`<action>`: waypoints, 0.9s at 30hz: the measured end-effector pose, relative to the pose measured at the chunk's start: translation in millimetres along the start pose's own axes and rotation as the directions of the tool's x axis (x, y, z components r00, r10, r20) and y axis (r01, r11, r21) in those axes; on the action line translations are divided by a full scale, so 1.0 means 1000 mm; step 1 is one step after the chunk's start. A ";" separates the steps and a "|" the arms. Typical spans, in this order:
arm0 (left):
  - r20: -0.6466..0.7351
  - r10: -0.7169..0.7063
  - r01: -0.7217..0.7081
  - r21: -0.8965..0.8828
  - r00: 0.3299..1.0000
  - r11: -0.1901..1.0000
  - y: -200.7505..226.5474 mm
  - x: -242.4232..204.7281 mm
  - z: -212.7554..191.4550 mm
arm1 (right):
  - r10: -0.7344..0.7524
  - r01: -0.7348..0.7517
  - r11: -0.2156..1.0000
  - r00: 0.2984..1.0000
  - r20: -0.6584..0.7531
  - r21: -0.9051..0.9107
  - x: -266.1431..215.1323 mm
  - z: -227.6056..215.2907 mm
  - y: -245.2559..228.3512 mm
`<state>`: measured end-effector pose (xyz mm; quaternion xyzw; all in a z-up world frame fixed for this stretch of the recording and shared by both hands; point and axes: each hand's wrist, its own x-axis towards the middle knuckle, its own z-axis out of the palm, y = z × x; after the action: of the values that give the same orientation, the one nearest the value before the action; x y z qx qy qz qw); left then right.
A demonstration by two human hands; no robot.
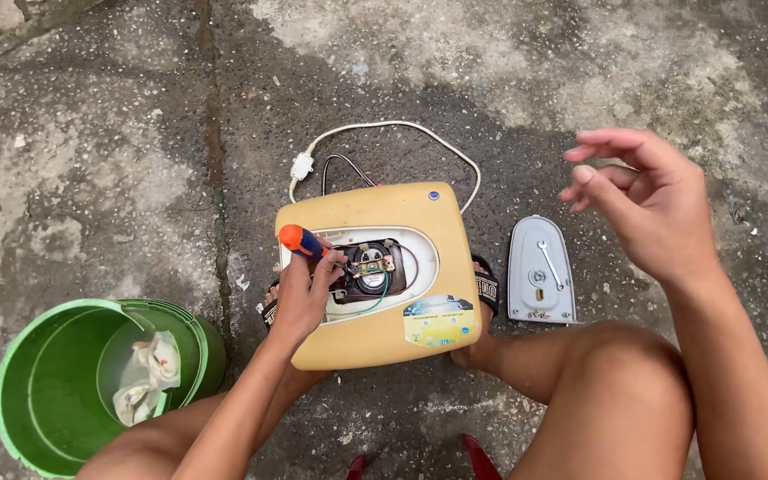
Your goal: Reassembling the internal components and casing of a water heater using a screwdriver.
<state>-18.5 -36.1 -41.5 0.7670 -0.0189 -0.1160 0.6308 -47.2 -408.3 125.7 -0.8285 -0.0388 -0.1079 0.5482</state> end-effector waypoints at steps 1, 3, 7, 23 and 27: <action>-0.010 0.003 -0.003 -0.001 1.000 1.000 -0.003 0.000 0.001 | -0.008 0.008 1.000 1.000 0.006 0.002 0.003 0.014 -0.011; -0.035 0.064 -0.063 0.047 0.997 0.997 -0.011 0.001 0.007 | 0.051 -0.058 0.997 0.991 0.127 0.049 0.008 0.040 -0.032; -0.074 0.047 -0.050 -0.045 0.996 0.998 -0.012 0.005 0.009 | -0.019 0.028 0.999 0.982 0.190 -0.046 0.013 0.087 -0.038; -0.002 0.075 -0.075 0.121 0.997 0.990 -0.004 0.012 0.005 | -0.109 0.159 0.958 0.972 0.208 -0.239 0.014 0.113 -0.015; 0.010 0.079 -0.080 0.185 0.997 0.979 -0.003 0.016 0.002 | -0.115 0.169 0.951 0.970 0.213 -0.259 0.015 0.113 -0.013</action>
<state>-3.5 -40.6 -47.1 0.8209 -0.0613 -0.0896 0.5606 -19.7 -300.5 98.3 -0.8981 -0.1369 -0.0697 0.4120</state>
